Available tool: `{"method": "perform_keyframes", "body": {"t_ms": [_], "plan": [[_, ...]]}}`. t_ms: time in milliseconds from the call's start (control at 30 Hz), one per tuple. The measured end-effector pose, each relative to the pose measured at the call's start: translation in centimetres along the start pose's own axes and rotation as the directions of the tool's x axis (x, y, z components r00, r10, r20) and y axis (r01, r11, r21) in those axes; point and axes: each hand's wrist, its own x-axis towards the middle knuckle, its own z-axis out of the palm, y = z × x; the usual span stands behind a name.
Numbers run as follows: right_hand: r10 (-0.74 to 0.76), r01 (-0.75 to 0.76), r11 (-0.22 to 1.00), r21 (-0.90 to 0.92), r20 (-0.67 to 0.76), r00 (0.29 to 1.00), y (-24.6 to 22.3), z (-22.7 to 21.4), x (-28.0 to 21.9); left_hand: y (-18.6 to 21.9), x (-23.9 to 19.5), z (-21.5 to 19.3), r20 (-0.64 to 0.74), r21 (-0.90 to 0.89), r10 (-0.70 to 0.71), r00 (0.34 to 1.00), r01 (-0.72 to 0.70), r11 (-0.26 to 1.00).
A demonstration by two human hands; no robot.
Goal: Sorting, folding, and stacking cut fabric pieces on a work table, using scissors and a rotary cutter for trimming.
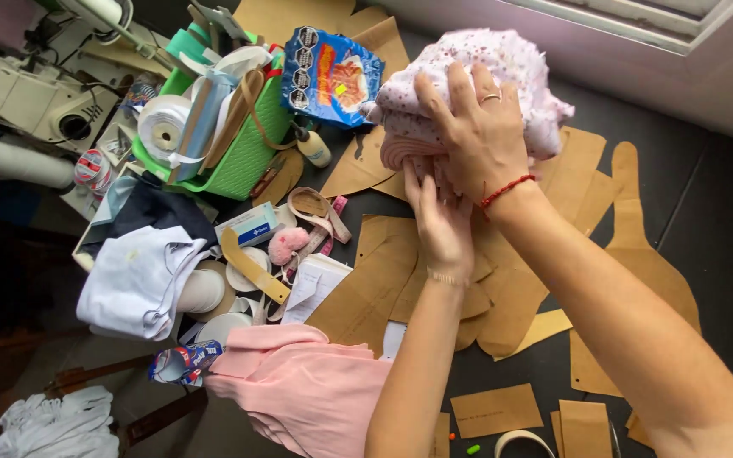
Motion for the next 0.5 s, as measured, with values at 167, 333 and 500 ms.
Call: {"method": "perform_keyframes", "body": {"t_ms": [167, 333, 500], "plan": [[0.000, -0.012, 0.998, 0.058, 0.200, 0.980, -1.1, 0.1, 2.2, 3.6, -10.3, -5.4, -0.063, 0.238, -0.205, 0.977, 0.214, 0.947], [-0.089, 0.061, 0.993, 0.099, 0.305, 0.948, -0.6, -1.1, 1.6, 5.1, -19.7, -11.2, 0.034, 0.457, -0.351, 0.936, 0.298, 0.838], [-0.118, 0.111, 0.991, 0.071, 0.108, 0.987, 2.2, 2.2, -1.4, 9.2, -24.4, -14.2, 0.115, 0.875, -0.180, 0.977, -0.013, 0.484]]}}
